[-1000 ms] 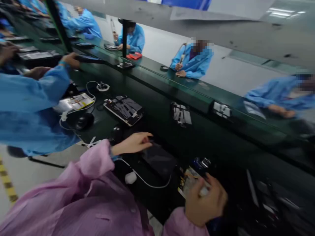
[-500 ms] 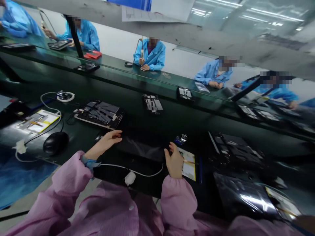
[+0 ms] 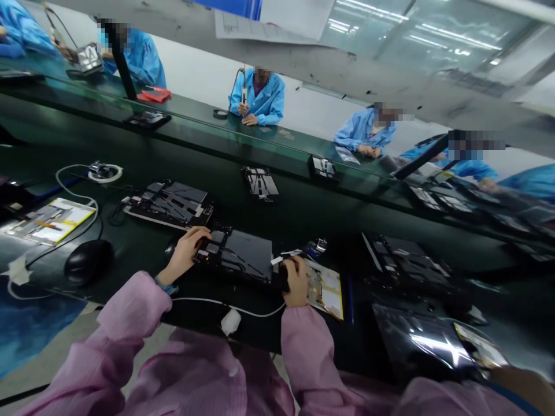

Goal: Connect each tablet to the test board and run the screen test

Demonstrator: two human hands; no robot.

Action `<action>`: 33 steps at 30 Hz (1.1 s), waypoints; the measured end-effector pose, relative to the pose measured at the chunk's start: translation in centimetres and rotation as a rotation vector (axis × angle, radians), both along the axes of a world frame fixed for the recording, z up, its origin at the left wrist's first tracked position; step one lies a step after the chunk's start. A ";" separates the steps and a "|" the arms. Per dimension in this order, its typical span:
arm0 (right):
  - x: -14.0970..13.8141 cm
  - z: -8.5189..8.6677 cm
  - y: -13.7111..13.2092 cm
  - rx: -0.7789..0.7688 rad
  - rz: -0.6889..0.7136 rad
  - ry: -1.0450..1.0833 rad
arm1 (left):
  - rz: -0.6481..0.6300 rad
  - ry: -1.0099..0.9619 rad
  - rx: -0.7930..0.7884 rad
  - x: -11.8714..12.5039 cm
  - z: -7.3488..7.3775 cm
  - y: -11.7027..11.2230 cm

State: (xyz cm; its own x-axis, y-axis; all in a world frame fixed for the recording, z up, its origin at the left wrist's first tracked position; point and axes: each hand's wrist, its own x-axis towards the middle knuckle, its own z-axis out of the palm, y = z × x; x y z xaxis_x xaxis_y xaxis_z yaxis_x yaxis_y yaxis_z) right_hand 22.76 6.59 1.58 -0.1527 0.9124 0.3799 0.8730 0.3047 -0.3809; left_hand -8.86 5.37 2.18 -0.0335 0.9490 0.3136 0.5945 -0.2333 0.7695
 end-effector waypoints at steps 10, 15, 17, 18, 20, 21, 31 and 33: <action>2.5 -3.5 -0.2 -0.073 0.073 -0.437 | -0.177 0.319 -0.143 -1.9 -0.9 -1.6; 1.0 -2.9 0.3 -0.134 0.072 -0.391 | -0.016 0.293 -0.141 -0.1 -1.0 -1.7; 0.8 -2.3 0.6 -0.161 0.070 -0.363 | -0.009 0.246 -0.149 1.1 -1.1 -1.7; 0.8 -1.9 0.9 -0.187 0.055 -0.308 | -0.015 0.218 -0.153 1.6 -1.2 -1.7; 1.3 -1.0 1.4 -0.269 -0.023 -0.118 | -0.065 0.176 -0.174 2.4 -1.3 -2.1; 1.7 -0.6 1.6 -0.313 -0.072 -0.014 | -0.116 0.173 -0.195 2.8 -1.3 -2.3; 1.0 3.2 4.7 -0.432 -0.062 0.397 | -0.314 0.339 -0.166 3.6 -1.7 -1.9; 0.9 4.3 5.2 -0.419 -0.052 0.463 | -0.265 0.288 -0.161 3.7 -1.3 -1.5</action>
